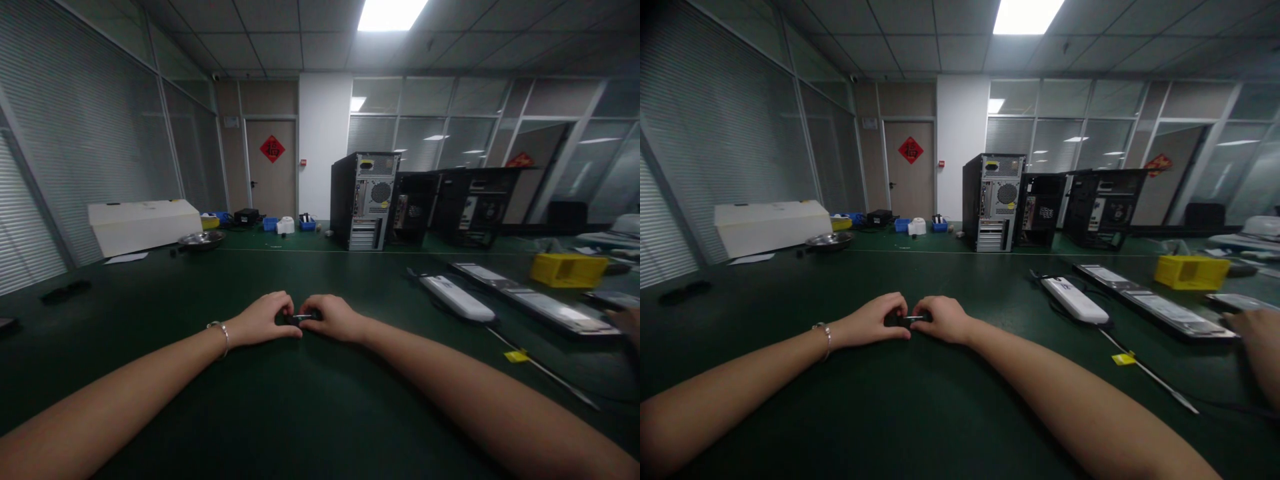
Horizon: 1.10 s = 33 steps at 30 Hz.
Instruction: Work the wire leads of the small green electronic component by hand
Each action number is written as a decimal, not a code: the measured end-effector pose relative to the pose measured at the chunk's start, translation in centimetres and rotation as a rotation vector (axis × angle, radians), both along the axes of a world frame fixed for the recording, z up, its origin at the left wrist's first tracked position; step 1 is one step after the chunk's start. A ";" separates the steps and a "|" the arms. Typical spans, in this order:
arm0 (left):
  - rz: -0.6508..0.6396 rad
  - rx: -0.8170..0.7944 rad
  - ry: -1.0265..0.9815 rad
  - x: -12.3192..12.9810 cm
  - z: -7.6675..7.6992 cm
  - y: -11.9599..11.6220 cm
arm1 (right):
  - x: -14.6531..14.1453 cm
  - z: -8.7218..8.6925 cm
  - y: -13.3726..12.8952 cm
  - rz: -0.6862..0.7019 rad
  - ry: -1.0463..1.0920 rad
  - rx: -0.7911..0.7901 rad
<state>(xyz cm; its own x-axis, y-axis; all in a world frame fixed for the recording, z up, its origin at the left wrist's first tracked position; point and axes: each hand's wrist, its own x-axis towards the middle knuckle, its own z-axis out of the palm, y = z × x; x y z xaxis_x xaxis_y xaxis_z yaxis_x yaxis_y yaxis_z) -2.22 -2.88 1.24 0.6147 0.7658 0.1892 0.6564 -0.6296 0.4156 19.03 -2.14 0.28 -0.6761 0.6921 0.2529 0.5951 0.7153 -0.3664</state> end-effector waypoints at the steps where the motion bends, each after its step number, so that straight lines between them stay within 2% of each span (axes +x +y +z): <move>1: 0.002 0.007 -0.006 0.1 0.0 -0.1 | 0.0 -0.1 0.0 -0.004 0.017 0.011; 6: 0.009 -0.068 -0.207 0.2 -0.8 0.2 | 0.1 -0.5 0.1 -0.050 0.161 0.012; 11: -0.082 -0.348 -0.584 0.2 -1.6 1.1 | 0.1 -0.8 0.1 -0.079 0.300 0.064; 14: -0.105 -0.445 -0.696 0.4 -1.6 1.1 | -0.1 -0.8 -0.1 -0.066 0.334 0.123; 21: -0.062 -0.430 -0.664 0.9 -1.2 0.4 | -0.4 -0.5 -0.7 -0.084 0.316 0.199; 28: -0.024 -0.338 -0.583 0.9 -1.8 0.4 | -0.5 -0.6 -0.6 -0.099 0.237 0.205; 33: -0.039 -0.343 -0.581 0.9 -1.9 0.5 | -0.6 -0.8 -0.7 -0.114 0.209 0.250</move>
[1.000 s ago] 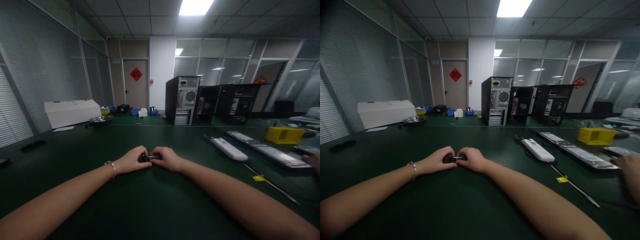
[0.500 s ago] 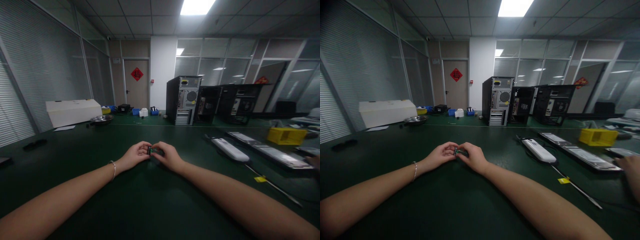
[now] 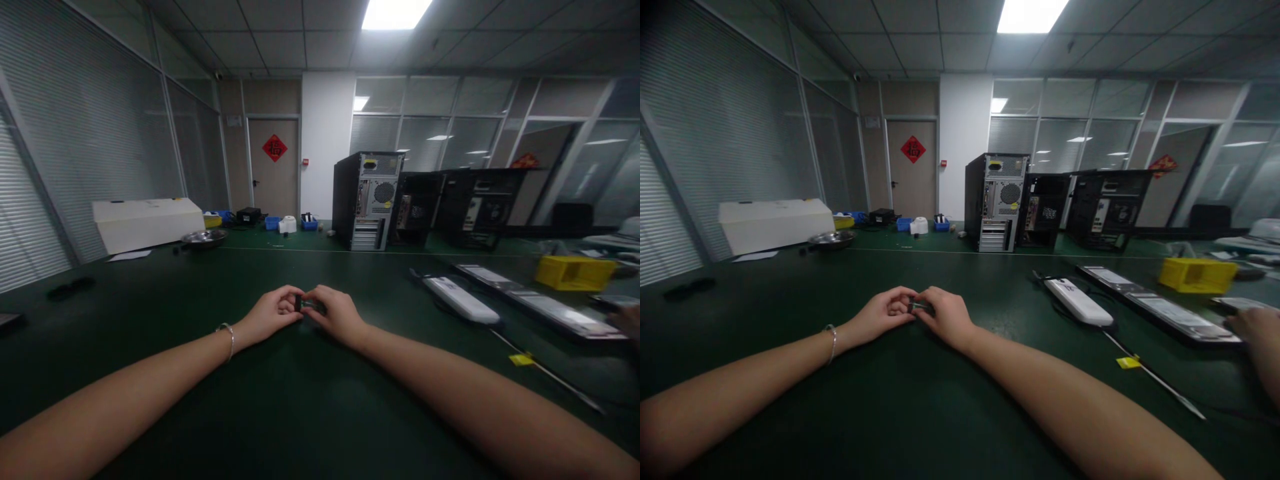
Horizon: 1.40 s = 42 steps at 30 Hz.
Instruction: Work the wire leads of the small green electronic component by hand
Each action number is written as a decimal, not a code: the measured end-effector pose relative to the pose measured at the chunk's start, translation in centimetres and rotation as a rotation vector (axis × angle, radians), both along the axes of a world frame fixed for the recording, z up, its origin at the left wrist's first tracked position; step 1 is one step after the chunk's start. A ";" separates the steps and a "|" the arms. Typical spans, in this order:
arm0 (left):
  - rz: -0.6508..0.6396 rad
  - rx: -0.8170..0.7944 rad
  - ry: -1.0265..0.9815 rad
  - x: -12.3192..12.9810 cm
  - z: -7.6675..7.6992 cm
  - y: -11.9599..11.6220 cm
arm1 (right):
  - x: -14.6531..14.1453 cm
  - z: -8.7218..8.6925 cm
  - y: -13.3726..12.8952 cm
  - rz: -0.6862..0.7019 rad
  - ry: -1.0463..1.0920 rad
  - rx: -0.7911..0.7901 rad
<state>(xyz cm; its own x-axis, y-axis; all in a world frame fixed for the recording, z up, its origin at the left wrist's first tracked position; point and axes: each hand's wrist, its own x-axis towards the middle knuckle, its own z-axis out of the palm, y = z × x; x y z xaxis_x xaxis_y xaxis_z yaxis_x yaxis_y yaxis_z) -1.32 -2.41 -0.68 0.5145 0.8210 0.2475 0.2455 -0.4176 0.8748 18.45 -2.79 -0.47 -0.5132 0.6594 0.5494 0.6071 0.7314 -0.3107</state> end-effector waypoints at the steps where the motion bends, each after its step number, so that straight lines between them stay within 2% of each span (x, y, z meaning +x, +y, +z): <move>1: -0.002 -0.003 -0.005 0.0 0.0 0.0 | 0.0 0.0 -0.1 -0.007 -0.006 0.006; 8: -0.022 -0.057 -0.035 0.1 0.3 -0.1 | -0.1 0.2 -0.1 -0.017 -0.032 -0.020; 15: -0.027 -0.177 -0.140 -0.2 0.5 0.1 | 0.1 0.5 -0.1 0.059 0.002 -0.029; 23: -0.035 -0.166 -0.189 -0.4 0.6 0.3 | 0.4 0.7 -0.5 0.067 -0.082 0.007; 34: 0.024 -0.173 -0.151 -0.2 -0.1 0.7 | 0.4 0.6 0.0 0.057 -0.314 0.187; 42: 0.035 -0.214 -0.154 -0.2 -0.2 0.8 | 0.2 0.9 -0.2 0.056 -0.357 0.166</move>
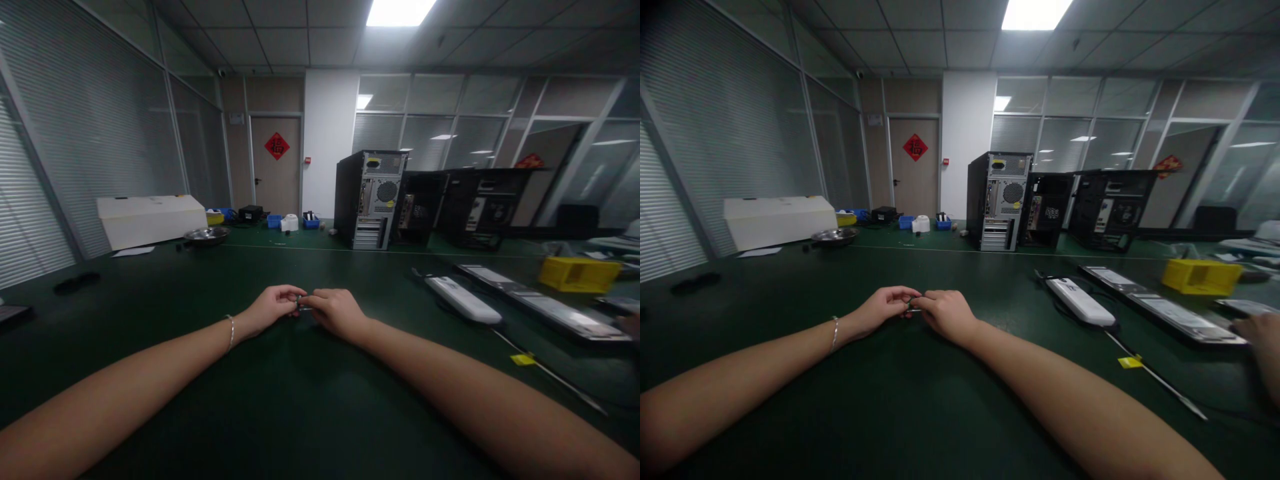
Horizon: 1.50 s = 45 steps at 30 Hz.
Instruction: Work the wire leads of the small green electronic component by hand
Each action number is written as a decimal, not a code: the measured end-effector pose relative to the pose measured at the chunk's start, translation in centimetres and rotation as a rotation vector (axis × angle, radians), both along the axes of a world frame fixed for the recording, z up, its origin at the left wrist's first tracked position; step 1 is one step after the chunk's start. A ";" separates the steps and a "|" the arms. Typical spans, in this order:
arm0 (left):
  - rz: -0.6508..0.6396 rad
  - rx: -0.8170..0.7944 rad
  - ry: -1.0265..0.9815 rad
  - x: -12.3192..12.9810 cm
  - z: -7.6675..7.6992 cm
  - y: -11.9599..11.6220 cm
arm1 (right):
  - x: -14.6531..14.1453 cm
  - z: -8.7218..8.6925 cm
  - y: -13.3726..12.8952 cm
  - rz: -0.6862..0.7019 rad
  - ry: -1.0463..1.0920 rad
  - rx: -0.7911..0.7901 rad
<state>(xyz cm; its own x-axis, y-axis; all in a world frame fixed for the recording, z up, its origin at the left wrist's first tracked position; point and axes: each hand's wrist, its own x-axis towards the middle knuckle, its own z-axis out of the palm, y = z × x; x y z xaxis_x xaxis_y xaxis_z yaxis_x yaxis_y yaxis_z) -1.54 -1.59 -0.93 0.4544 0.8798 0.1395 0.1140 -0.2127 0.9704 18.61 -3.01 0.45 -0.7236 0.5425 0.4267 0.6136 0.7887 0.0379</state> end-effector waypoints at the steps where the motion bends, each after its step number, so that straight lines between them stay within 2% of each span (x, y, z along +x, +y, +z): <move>1: -0.002 -0.001 0.003 0.0 0.0 0.0 | 0.0 0.0 0.0 -0.002 -0.003 -0.007; 5: -0.006 -0.001 0.001 -0.1 -0.1 0.0 | 0.1 -0.1 -0.1 0.003 0.033 -0.058; 11: 0.013 0.038 -0.013 -0.2 0.2 0.0 | 0.3 -0.3 0.0 0.067 0.234 -0.233; 17: 0.104 0.011 -0.034 0.0 0.3 0.2 | 0.4 -0.5 0.4 -0.023 0.377 -0.325; 21: 0.117 -0.025 -0.069 0.0 0.0 0.6 | 0.3 -0.8 1.2 -0.065 0.343 -0.270; 27: 0.081 0.008 -0.014 -0.3 -0.2 0.7 | 0.1 -1.0 1.5 -0.116 0.236 -0.209; 40: 0.054 0.266 0.243 -0.1 1.4 -1.0 | 0.2 -1.3 1.5 -0.127 0.196 -0.168; 45: 0.032 0.281 0.234 -0.2 1.1 -0.6 | 0.2 -1.2 1.5 -0.084 0.193 -0.169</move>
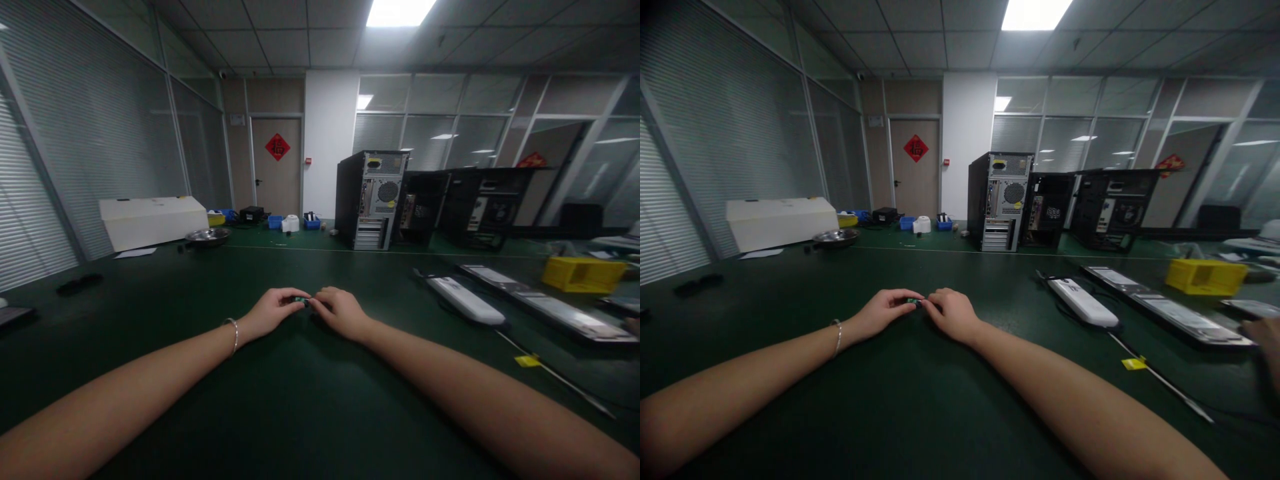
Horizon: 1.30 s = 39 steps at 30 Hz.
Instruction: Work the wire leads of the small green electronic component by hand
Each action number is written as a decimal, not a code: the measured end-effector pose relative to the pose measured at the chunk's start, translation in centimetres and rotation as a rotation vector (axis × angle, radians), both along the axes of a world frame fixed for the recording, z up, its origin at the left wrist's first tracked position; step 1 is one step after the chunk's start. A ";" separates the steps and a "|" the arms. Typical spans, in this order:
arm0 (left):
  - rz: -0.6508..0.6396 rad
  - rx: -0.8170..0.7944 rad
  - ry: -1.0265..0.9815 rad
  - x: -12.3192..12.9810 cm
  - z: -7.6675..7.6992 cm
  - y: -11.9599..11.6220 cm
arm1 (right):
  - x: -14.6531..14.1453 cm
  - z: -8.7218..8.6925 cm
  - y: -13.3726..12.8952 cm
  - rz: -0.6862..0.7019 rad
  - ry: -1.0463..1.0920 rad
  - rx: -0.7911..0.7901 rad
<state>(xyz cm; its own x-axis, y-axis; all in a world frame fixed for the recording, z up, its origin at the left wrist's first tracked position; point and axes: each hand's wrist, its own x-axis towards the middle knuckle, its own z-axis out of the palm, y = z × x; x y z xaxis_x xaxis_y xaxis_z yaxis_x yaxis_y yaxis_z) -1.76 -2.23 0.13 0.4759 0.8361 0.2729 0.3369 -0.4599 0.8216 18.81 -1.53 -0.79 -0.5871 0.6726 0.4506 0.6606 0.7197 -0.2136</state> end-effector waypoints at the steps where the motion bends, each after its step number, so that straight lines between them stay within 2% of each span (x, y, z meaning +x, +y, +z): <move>1: -0.012 -0.007 -0.011 0.0 -0.1 0.1 | 0.0 0.0 0.0 0.010 0.001 0.002; 8: -0.041 -0.100 -0.079 0.0 -0.5 0.4 | 0.1 0.3 -0.3 0.044 0.019 -0.018; 13: 0.035 -0.167 -0.166 0.1 -0.4 0.3 | 0.1 0.2 -0.1 -0.002 0.068 -0.035; 16: 0.098 -0.216 -0.205 0.1 -0.3 0.4 | 0.1 0.3 -0.1 0.025 0.079 -0.037; 18: 0.097 -0.213 -0.208 0.2 -0.3 0.4 | 0.1 0.4 -0.3 0.072 0.070 -0.036; 21: 0.021 -0.189 -0.189 0.3 -0.3 0.3 | 0.1 0.5 -0.5 0.124 0.058 -0.030; 25: -0.045 -0.167 -0.157 0.3 -0.3 0.0 | 0.0 0.7 -0.7 0.111 0.096 -0.048; 30: -0.039 -0.088 -0.085 0.3 -0.4 0.0 | 0.0 0.7 -0.6 0.118 0.121 -0.044; 36: 0.011 -0.198 -0.335 0.3 -0.7 0.4 | 0.0 0.3 -0.4 0.060 0.122 -0.025; 39: 0.020 -0.190 -0.390 0.3 -0.5 0.3 | 0.0 0.2 -0.3 0.029 0.108 -0.032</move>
